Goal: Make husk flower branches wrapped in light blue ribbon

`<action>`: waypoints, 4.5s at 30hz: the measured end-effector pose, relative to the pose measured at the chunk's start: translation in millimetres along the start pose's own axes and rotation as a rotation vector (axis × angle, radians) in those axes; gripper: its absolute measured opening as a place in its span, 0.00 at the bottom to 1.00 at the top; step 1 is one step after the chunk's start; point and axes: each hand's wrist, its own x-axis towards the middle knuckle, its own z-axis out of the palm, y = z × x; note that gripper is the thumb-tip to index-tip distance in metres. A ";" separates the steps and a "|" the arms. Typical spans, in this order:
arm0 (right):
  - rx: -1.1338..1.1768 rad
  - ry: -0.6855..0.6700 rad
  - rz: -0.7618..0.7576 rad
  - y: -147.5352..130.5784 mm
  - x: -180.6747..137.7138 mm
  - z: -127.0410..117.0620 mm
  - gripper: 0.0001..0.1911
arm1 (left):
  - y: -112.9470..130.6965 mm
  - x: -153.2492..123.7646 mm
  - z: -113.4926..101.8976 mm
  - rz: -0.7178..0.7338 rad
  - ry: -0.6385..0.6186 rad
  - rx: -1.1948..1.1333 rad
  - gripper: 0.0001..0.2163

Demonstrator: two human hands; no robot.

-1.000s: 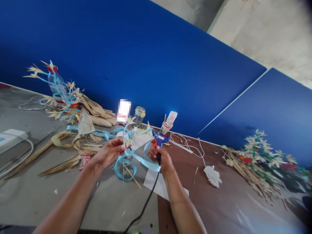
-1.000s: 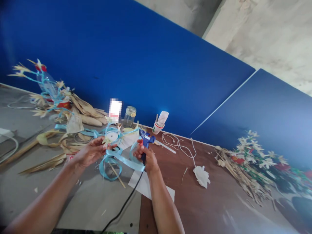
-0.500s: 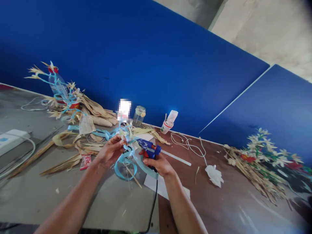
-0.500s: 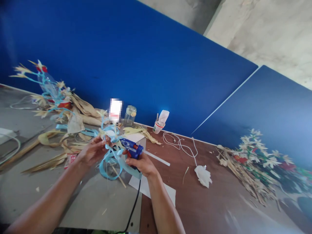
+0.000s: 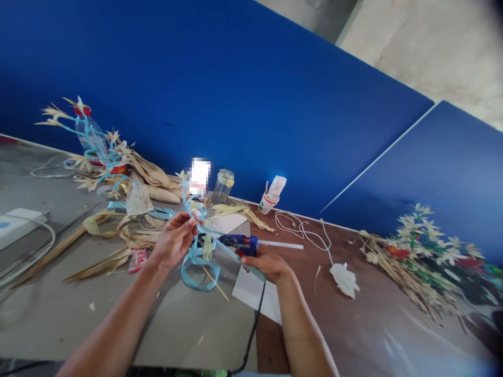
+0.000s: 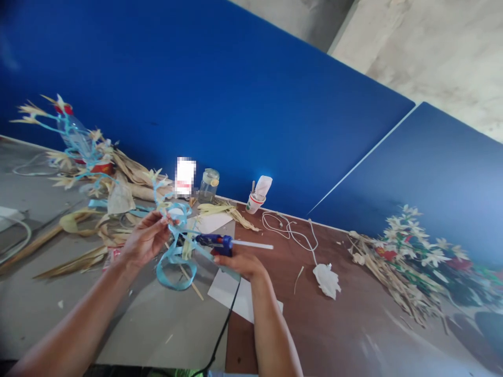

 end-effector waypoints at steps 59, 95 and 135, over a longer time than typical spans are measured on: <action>0.319 0.342 -0.139 12.2 29.9 68.2 0.15 | -15.0 4.7 -1.4 -0.104 -0.090 -0.106 0.09; 0.002 0.120 -0.182 -26.6 -12.3 44.5 0.16 | -5.5 13.0 -18.0 0.044 -0.041 0.516 0.08; -0.375 0.196 -0.379 -27.7 -5.9 59.7 0.13 | -1.8 8.8 -12.0 0.006 -0.047 0.567 0.08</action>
